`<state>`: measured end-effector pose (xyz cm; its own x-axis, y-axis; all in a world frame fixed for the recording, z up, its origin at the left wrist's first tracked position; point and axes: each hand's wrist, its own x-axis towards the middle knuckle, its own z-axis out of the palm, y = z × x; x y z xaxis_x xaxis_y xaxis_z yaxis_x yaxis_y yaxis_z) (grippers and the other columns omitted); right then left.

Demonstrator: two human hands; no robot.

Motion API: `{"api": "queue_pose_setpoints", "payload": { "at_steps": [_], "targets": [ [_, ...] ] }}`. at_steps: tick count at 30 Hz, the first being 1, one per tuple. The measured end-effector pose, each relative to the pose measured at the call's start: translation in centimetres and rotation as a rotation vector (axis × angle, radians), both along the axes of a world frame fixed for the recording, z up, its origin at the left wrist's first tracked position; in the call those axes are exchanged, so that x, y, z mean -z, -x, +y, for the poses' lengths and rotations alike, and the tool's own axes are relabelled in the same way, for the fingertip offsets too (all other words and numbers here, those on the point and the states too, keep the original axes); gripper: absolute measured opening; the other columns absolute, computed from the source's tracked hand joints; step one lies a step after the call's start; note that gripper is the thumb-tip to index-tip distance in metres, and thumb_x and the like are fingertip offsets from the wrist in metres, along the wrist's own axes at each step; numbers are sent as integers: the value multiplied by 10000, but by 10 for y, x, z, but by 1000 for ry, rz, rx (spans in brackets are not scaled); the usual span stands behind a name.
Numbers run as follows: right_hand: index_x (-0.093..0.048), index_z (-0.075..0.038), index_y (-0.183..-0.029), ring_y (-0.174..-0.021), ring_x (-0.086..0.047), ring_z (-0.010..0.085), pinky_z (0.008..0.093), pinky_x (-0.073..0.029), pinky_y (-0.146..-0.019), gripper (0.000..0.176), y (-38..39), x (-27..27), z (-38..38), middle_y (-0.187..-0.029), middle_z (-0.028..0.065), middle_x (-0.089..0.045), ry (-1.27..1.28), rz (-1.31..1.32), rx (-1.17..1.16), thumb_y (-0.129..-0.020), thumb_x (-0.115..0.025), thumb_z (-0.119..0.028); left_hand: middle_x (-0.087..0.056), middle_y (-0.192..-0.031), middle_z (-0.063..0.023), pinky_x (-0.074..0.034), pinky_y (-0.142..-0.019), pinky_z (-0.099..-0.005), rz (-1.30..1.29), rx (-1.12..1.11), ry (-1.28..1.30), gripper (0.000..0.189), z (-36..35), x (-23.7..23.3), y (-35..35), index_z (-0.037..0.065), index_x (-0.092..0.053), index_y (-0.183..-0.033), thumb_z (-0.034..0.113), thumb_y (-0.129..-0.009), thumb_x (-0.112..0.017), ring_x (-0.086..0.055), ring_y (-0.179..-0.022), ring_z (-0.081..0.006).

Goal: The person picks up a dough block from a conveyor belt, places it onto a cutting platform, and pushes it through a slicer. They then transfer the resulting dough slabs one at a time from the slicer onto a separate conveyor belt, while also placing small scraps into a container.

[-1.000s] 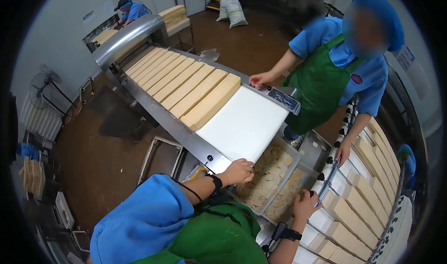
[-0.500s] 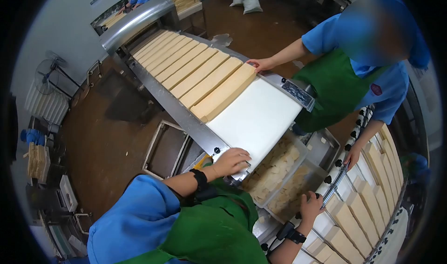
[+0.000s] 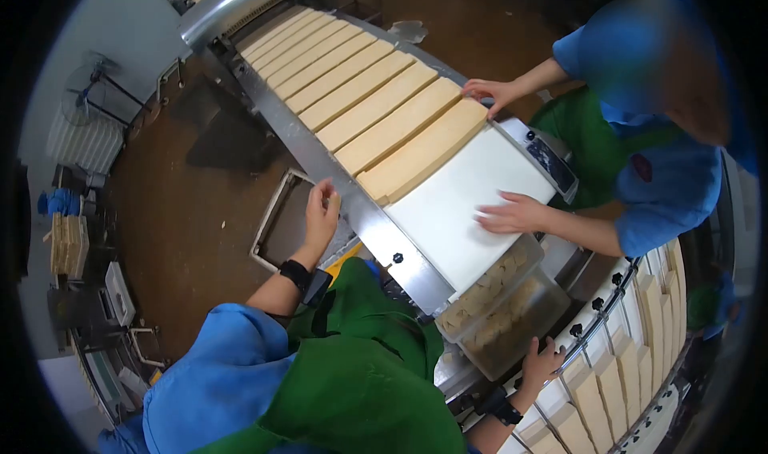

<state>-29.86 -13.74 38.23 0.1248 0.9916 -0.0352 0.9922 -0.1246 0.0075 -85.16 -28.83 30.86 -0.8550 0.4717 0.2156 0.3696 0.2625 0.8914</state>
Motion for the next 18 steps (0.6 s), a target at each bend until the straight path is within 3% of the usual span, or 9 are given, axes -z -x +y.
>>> {"api": "queue_pose_setpoints", "payload": {
  "at_steps": [1, 4, 6, 9, 12, 13, 15, 18],
  "targets": [
    [-682, -128, -1227, -1299, -517, 343, 615, -231, -1154, 453, 20, 0, -3, -1370, 173, -551, -109, -32, -36, -902, -682, -443, -607, -1147, -146, -507, -795, -329, -2, -14, 32, 362, 3, 1, 13, 13, -561, -1299, 160, -973, -619, -605, -991, -238],
    [-666, -62, -1199, -1233, -567, 342, 483, -378, -1104, 356, 83, -10, 5, -1298, 177, -613, 0, 532, -404, -913, -700, -272, -583, -1173, -215, -497, -880, -407, -16, -20, 102, 400, 15, 2, 43, -24, -535, -1304, 162, -961, -624, -589, -1041, -331],
    [-679, -17, -1129, -1100, -641, 326, 375, -487, -985, 242, 169, -48, -5, -1138, 168, -682, 86, 659, -458, -904, -693, -105, -576, -1174, -237, -471, -950, -444, -30, 3, 115, 410, 28, 3, 59, -35, -525, -1307, 161, -959, -620, -575, -1082, -382],
    [-698, 2, -1028, -989, -680, 300, 372, -519, -917, 149, 260, -76, -3, -1061, 155, -699, 159, 783, -702, -900, -688, -73, -539, -1231, -272, -440, -1010, -461, 68, 132, 164, 461, 49, 11, 78, -54, -505, -1317, 182, -943, -634, -539, -1146, -438],
    [-693, 10, -957, -928, -681, 316, 383, -526, -878, 89, 348, -99, 4, -994, 151, -700, 183, 898, -774, -892, -687, -51, -474, -1306, -299, -417, -1050, -464, 0, 200, 338, 535, 70, -11, 76, -75, -475, -1333, 213, -921, -656, -495, -1196, -465],
    [-687, 10, -968, -936, -672, 330, 392, -521, -881, 100, 369, -100, 11, -1001, 153, -695, 166, 903, -828, -890, -688, -53, -417, -1358, -317, -417, -1061, -470, 3, 233, 396, 661, 74, -9, 77, -85, -410, -1377, 259, -892, -698, -465, -1230, -484],
    [-685, 1, -1030, -1018, -630, 359, 411, -496, -926, 174, 412, -81, 37, -1082, 168, -671, 50, 847, -1013, -880, -701, -84, -398, -1364, -347, -404, -1077, -479, 12, 276, 483, 723, 83, -15, 77, -121, -362, -1400, 270, -898, -705, -450, -1243, -510],
    [-642, -6, -1178, -1218, -499, 411, 479, -390, -1041, 360, 473, -50, 69, -1287, 221, -566, -22, 676, -970, -884, -698, -206, -436, -1298, -323, -453, -1009, -490, 83, 324, 597, 812, 90, -23, 78, -123, -337, -1386, 306, -846, -765, -483, -1174, -492]
  ]
}}
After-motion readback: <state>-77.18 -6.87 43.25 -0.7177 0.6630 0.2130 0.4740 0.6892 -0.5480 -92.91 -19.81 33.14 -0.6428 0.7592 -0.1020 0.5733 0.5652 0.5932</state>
